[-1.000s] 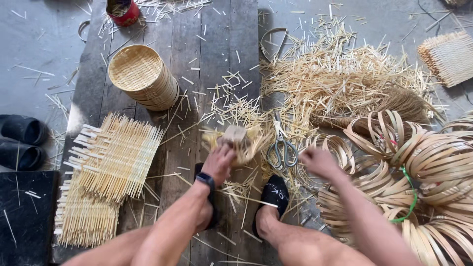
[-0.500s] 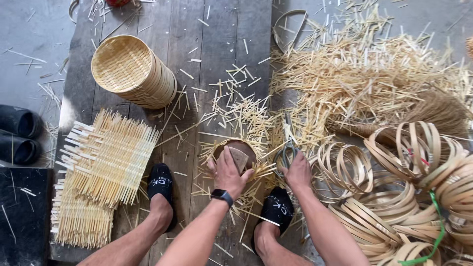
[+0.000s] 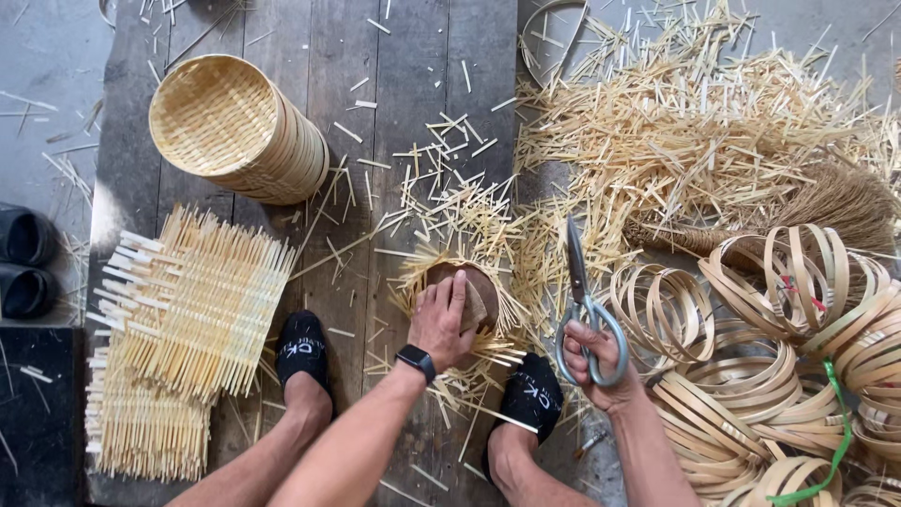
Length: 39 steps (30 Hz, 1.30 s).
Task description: The person sits on the floor and repeatedly assembles small round bamboo baskets. They place a flat woven bamboo mat over a circular wooden mold, wrap a bamboo ring around the edge, and trim the excess mat with shears. Finished baskets are stacked nearby.
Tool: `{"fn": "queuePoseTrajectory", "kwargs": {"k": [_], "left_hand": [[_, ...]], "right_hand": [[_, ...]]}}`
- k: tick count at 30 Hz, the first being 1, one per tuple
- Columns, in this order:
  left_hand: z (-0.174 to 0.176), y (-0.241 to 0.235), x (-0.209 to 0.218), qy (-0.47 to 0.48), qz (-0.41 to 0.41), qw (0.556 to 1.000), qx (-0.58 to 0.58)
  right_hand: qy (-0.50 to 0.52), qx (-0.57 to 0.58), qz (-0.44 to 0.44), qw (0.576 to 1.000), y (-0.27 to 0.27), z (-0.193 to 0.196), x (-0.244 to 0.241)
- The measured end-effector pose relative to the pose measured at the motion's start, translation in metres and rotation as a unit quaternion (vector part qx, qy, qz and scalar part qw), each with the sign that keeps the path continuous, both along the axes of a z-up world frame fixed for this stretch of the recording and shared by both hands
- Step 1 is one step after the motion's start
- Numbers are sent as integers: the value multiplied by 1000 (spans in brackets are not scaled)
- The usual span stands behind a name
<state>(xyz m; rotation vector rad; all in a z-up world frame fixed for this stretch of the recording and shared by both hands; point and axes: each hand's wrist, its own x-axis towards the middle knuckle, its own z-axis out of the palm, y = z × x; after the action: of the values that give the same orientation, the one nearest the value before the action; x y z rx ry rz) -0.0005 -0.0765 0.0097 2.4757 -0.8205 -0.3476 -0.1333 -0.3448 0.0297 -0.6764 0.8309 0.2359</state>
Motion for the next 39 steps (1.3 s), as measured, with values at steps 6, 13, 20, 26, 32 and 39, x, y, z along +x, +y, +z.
{"fn": "queuePoseTrajectory", "kwargs": {"k": [6, 13, 20, 26, 32, 39], "left_hand": [[4, 14, -21, -29, 37, 999, 5], [2, 7, -21, 15, 70, 997, -2], [0, 12, -24, 19, 72, 997, -14], [7, 12, -19, 49, 76, 995, -35], [15, 3, -15, 30, 122, 991, 41], [19, -12, -28, -18, 234, 971, -37]], "right_hand": [[-174, -405, 34, 897, 55, 47, -15], [141, -370, 318, 861, 98, 29, 18], [-114, -491, 150, 851, 95, 42, 1], [165, -235, 346, 893, 75, 22, 21], [131, -319, 297, 890, 38, 6, 9], [64, -520, 345, 779, 29, 1, -10]]}}
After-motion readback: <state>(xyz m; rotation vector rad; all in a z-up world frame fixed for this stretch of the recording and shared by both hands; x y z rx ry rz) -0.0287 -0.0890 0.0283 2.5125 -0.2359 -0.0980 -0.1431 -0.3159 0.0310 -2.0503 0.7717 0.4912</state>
